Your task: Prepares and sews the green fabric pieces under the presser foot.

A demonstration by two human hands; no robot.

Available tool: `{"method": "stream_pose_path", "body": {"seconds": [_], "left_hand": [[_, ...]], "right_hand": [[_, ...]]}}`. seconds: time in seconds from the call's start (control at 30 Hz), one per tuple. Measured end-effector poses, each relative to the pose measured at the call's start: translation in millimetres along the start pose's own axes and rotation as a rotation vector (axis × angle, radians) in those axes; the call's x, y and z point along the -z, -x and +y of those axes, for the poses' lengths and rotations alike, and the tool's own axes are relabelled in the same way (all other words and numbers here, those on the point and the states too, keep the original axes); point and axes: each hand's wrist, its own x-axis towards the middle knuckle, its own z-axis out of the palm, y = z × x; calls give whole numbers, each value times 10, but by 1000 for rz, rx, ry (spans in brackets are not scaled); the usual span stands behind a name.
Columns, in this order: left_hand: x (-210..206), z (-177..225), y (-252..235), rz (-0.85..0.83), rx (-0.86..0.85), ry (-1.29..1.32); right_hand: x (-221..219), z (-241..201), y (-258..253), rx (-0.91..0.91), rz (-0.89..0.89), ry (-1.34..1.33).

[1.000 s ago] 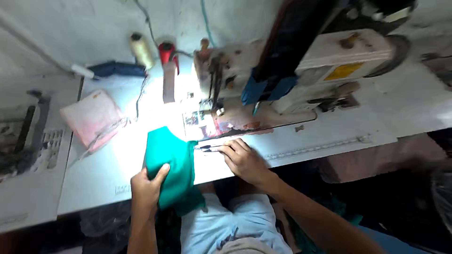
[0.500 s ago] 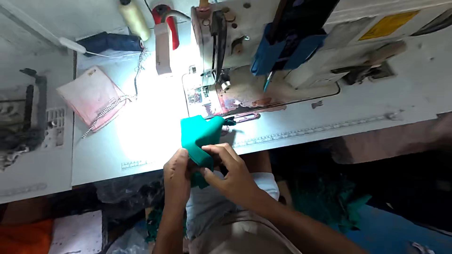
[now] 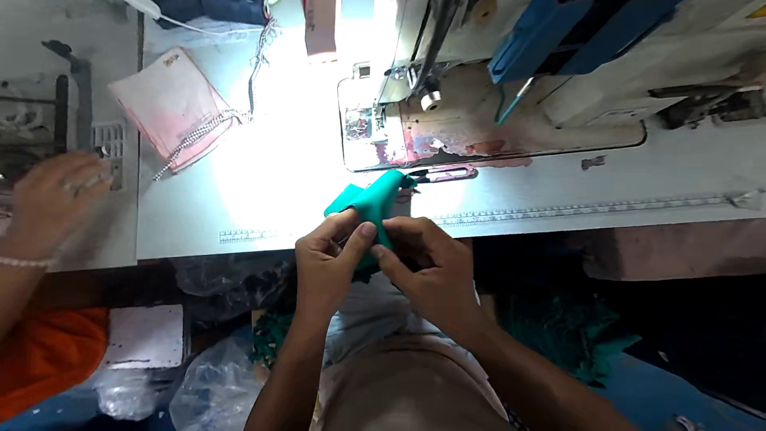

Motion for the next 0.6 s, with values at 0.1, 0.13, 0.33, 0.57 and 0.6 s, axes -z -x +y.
{"method": "stream_pose_path", "body": {"seconds": [0.1, 0.13, 0.33, 0.57, 0.6], "left_hand": [[23, -24, -27, -32, 30, 101], [29, -34, -36, -41, 45, 141], [25, -35, -80, -108, 166, 459], [7, -41, -88, -123, 173, 436], [26, -48, -97, -121, 150, 427]], "right_hand": [[55, -11, -23, -57, -25, -134], [74, -11, -35, -76, -38, -174], [113, 88, -76, -346, -140, -755], [139, 132, -57, -525, -153, -1148], [152, 119, -74, -543, -111, -1115]]}}
